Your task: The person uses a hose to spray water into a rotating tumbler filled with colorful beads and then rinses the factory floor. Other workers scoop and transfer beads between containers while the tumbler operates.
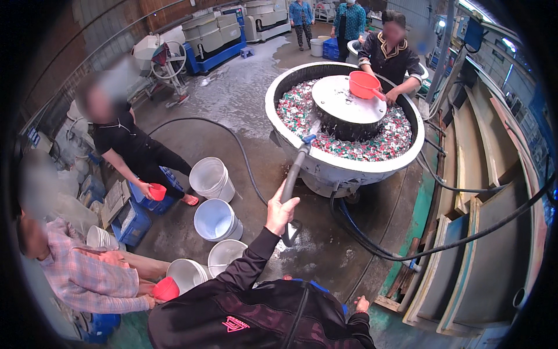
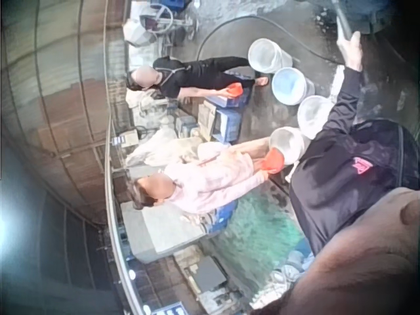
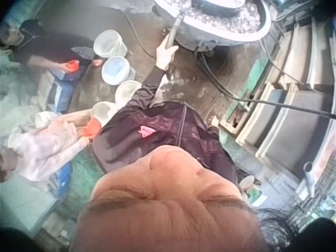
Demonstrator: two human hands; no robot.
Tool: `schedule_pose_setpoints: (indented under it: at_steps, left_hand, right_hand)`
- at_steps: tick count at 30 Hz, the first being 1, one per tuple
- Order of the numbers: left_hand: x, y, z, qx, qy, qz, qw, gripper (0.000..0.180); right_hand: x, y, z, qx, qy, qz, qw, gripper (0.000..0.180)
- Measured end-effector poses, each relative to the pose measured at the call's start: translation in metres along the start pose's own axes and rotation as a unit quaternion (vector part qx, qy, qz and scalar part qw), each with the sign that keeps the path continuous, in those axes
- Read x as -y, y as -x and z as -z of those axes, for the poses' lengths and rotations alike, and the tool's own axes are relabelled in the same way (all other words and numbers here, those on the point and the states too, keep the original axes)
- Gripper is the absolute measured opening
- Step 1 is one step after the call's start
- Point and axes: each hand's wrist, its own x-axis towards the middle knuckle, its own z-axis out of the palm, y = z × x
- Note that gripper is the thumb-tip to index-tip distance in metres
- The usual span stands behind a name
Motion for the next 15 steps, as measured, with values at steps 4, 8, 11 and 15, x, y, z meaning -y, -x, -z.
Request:
schedule_pose_setpoints:
  at_steps: [4,8,11,15]
  left_hand:
    - [-0.001,-0.005,-0.007,0.053,0.000,0.060,0.997,0.067]
    - [-0.007,-0.012,-0.008,0.071,0.017,0.079,0.994,0.068]
    - [-0.012,-0.021,0.000,0.055,0.058,0.088,0.993,0.069]
    - [-0.024,-0.034,0.022,0.037,0.137,0.089,0.986,0.070]
  right_hand:
    - [-0.020,-0.002,-0.011,-0.019,-0.029,-0.021,0.999,0.043]
    - [-0.025,0.013,-0.040,-0.034,0.029,-0.016,0.999,0.042]
    - [0.001,0.026,-0.073,-0.051,0.071,0.172,0.981,0.041]
    - [0.085,0.028,-0.111,-0.024,0.083,0.236,0.968,0.046]
